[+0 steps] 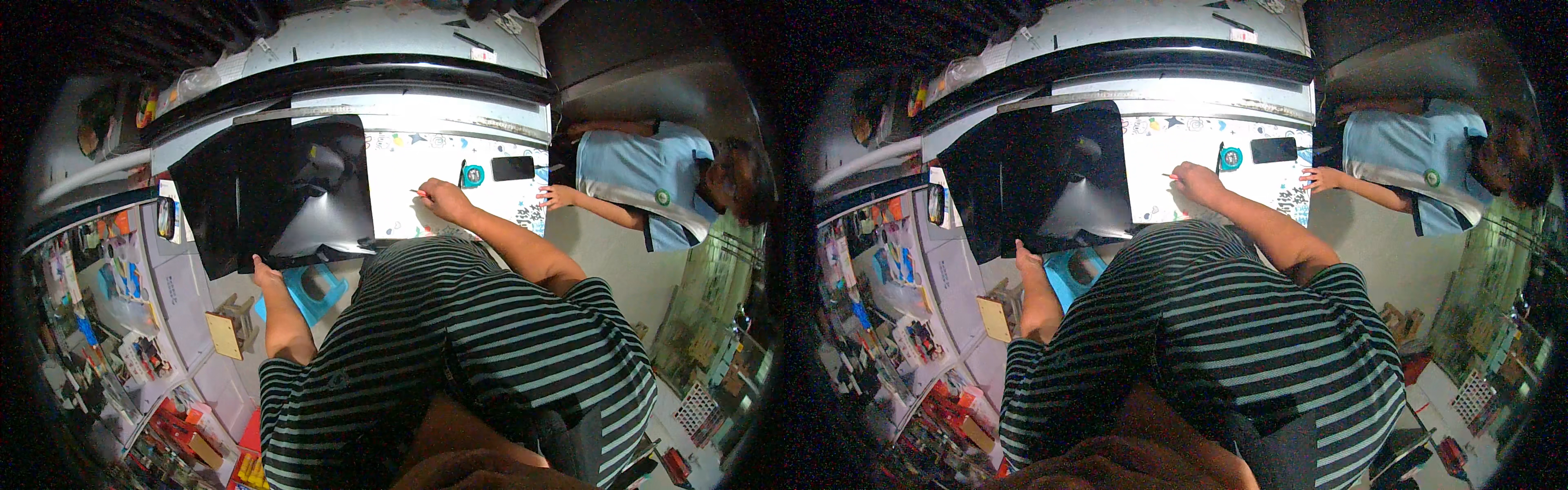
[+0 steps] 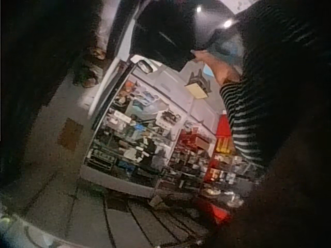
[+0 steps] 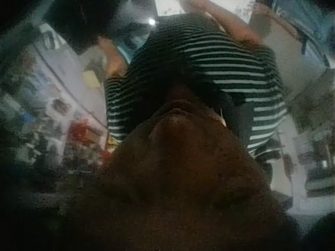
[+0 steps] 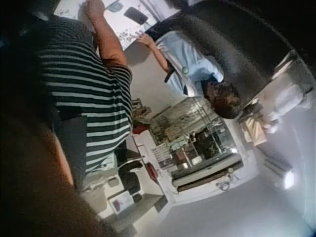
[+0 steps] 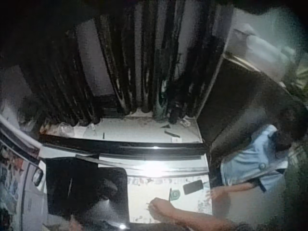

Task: The person measures a black sheet with a ruler, marks it with a pen, and cuts it with scissors. The person then folds and trims the cut piece on a workbench.

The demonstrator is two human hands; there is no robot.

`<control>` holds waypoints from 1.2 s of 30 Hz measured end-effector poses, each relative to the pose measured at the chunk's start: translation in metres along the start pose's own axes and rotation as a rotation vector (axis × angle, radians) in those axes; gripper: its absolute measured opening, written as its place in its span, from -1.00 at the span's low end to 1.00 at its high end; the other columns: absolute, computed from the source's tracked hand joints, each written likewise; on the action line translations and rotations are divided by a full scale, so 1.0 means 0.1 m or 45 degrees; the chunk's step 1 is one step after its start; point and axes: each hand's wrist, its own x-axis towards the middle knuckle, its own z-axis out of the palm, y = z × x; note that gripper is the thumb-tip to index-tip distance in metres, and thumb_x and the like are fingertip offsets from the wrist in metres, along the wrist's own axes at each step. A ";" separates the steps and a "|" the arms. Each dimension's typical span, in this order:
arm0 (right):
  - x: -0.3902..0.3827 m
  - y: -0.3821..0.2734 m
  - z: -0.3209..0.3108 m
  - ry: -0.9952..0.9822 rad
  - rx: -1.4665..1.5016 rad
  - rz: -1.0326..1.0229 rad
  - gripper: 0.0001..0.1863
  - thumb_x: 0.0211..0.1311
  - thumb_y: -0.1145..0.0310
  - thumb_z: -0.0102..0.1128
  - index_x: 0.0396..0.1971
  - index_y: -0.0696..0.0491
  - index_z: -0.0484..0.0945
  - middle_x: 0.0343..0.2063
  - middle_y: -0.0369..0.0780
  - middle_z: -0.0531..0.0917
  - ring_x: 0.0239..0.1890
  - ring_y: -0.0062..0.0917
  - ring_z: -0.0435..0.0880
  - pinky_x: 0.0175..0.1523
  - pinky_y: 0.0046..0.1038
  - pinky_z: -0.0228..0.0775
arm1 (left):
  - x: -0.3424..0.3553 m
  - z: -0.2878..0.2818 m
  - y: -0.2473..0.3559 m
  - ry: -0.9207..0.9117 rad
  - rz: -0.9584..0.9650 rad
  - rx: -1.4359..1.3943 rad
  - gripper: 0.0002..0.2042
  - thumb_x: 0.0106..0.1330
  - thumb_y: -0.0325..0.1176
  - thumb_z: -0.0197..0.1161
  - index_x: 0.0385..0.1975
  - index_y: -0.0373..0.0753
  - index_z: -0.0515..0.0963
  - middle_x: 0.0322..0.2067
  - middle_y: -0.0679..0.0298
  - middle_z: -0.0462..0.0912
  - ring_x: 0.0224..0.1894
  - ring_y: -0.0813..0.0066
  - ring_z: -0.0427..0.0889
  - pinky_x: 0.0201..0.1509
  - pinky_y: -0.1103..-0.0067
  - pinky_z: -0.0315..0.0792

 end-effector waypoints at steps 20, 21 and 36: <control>-0.10 0.22 0.32 -0.146 -0.028 -0.048 -0.76 0.31 0.20 0.20 -0.25 0.07 0.67 -0.24 -0.04 0.70 -0.12 -0.10 0.72 -0.02 -0.08 0.56 | -1.64 0.18 1.89 -0.317 1.105 0.346 -0.48 0.43 -0.08 0.36 0.16 -0.43 0.60 0.01 0.15 0.73 -0.05 0.32 0.71 0.06 0.44 0.56; -0.09 0.23 0.32 -0.118 -0.022 -0.065 -0.76 0.31 0.20 0.19 -0.24 0.07 0.67 -0.24 -0.04 0.70 -0.13 -0.10 0.72 -0.02 -0.08 0.56 | -1.77 0.14 2.04 -0.317 1.236 0.397 -0.49 0.42 -0.08 0.36 0.16 -0.41 0.62 0.00 0.14 0.75 -0.05 0.30 0.72 0.07 0.42 0.54; -0.16 0.27 0.19 -0.098 0.068 -0.036 -0.76 0.31 0.24 0.20 -0.21 0.08 0.67 -0.22 -0.03 0.69 -0.11 -0.09 0.70 0.04 -0.10 0.55 | -3.94 0.01 3.84 -0.572 1.880 1.557 -0.64 0.46 -0.15 0.34 -0.03 -0.36 0.66 -0.29 0.28 0.75 -0.23 0.55 0.58 -0.01 0.49 0.49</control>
